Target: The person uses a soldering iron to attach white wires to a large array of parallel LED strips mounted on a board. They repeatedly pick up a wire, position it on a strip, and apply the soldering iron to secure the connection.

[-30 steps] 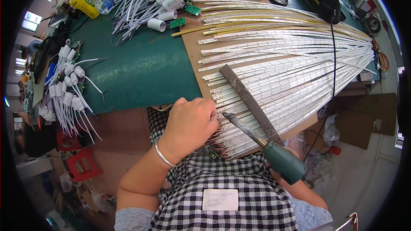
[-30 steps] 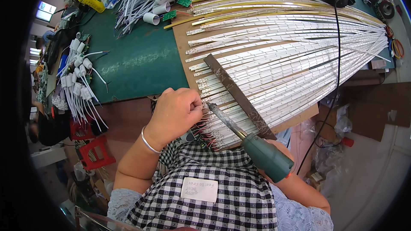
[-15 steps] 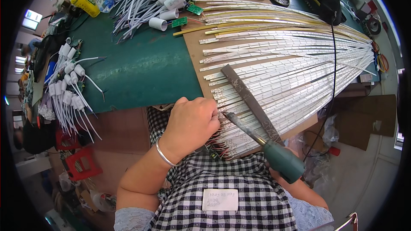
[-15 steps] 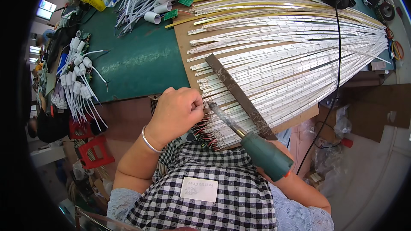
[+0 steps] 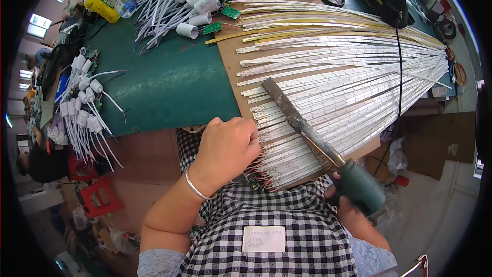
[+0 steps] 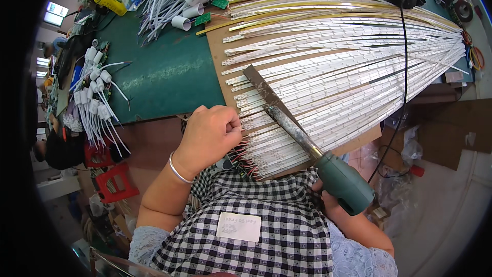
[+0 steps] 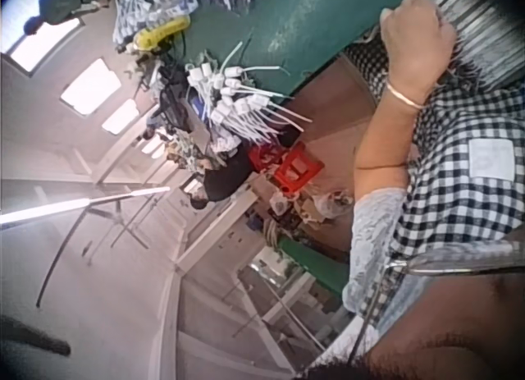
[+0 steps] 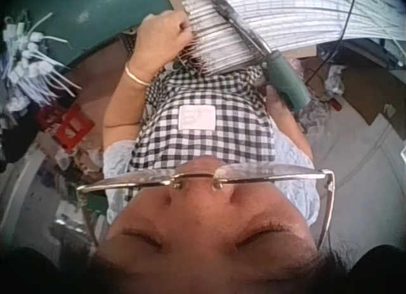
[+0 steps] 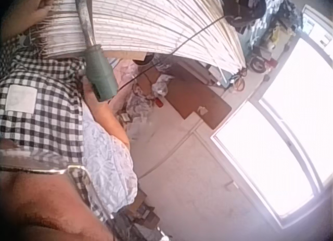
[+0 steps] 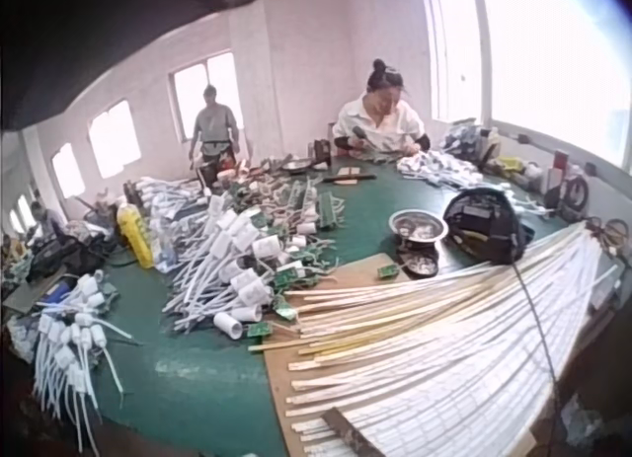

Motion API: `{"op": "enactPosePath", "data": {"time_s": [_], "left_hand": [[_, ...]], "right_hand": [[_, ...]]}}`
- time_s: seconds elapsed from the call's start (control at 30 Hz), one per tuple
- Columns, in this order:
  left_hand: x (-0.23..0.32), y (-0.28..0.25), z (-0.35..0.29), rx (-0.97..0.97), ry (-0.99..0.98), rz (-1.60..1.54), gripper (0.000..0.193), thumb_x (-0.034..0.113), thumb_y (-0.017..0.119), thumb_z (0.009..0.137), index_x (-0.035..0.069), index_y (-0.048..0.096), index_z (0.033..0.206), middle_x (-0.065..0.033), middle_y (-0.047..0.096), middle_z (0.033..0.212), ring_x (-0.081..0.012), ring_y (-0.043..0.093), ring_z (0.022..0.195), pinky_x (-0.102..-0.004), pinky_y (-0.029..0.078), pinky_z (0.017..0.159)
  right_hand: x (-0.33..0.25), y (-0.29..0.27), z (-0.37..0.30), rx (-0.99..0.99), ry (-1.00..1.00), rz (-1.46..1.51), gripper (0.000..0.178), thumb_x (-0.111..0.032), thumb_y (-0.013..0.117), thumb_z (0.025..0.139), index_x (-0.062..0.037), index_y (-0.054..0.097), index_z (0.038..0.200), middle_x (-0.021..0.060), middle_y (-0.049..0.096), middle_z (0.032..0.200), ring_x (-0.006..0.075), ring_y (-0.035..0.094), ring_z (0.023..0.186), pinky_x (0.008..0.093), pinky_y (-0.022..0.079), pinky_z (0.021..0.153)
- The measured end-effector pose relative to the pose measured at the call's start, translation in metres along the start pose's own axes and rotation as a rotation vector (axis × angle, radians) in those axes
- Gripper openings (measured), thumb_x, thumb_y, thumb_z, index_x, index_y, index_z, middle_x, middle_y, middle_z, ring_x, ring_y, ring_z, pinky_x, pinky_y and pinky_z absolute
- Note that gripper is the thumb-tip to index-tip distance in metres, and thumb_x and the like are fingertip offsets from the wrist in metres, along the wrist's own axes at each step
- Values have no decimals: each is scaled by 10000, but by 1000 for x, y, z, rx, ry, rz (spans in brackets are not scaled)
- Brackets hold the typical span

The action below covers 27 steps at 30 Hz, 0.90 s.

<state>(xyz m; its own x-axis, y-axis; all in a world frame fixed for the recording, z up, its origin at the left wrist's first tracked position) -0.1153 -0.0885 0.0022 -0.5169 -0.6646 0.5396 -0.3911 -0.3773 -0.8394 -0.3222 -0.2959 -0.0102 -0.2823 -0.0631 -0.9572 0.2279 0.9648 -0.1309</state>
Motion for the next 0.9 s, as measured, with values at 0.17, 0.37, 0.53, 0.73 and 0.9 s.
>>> {"op": "enactPosePath", "data": {"time_s": [0.17, 0.37, 0.53, 0.73, 0.9], "left_hand": [[2, 0, 1, -8, -9, 0, 46, 93, 632, 723, 84, 594, 700, -36, 582, 648, -217, 548, 577, -343, 389, 639], [3, 1, -2, -32, -12, 6, 50, 96, 634, 724, 80, 594, 699, -38, 579, 641, -217, 546, 576, -346, 389, 638], [9, 2, -7, -59, -21, -34, 67, 96, 615, 738, 67, 586, 685, -89, 615, 663, -269, 576, 610, -378, 395, 642], [10, 12, -17, 16, 11, 12, 71, 85, 653, 712, 87, 586, 691, -33, 578, 639, -209, 566, 592, -352, 389, 635], [13, 10, -18, 32, 39, 25, 77, 93, 649, 722, 90, 582, 685, -50, 592, 660, -243, 570, 614, -365, 393, 643]], "right_hand": [[10, -2, -2, 37, -8, 4, 654, -561, 592, 871, -52, 498, 1271, 31, 613, 788, 100, 544, 700, 236, 420, 638], [17, -3, -4, 63, -17, -5, 643, -554, 597, 871, -54, 501, 1264, 30, 611, 762, 87, 525, 640, 220, 404, 579], [19, -4, -4, 105, -43, -2, 653, -557, 599, 868, -50, 499, 1267, 32, 612, 756, 79, 503, 596, 215, 387, 534], [18, -4, -3, 67, -5, 67, 643, -539, 599, 873, -42, 497, 1268, 34, 616, 760, 73, 495, 583, 206, 377, 519], [11, -3, 2, 69, 3, 107, 639, -531, 613, 865, -38, 508, 1259, 42, 619, 748, 78, 494, 562, 208, 378, 512]]}}
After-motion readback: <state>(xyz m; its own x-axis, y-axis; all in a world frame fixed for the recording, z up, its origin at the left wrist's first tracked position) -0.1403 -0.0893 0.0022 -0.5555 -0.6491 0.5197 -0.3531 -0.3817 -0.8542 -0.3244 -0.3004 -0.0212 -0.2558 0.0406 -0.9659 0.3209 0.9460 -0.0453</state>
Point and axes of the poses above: each hand's wrist, its own z-axis towards the middle knuckle, its own y-axis out of the palm, x = y × z, the point moved 2 cm from there along z, towards the middle knuckle
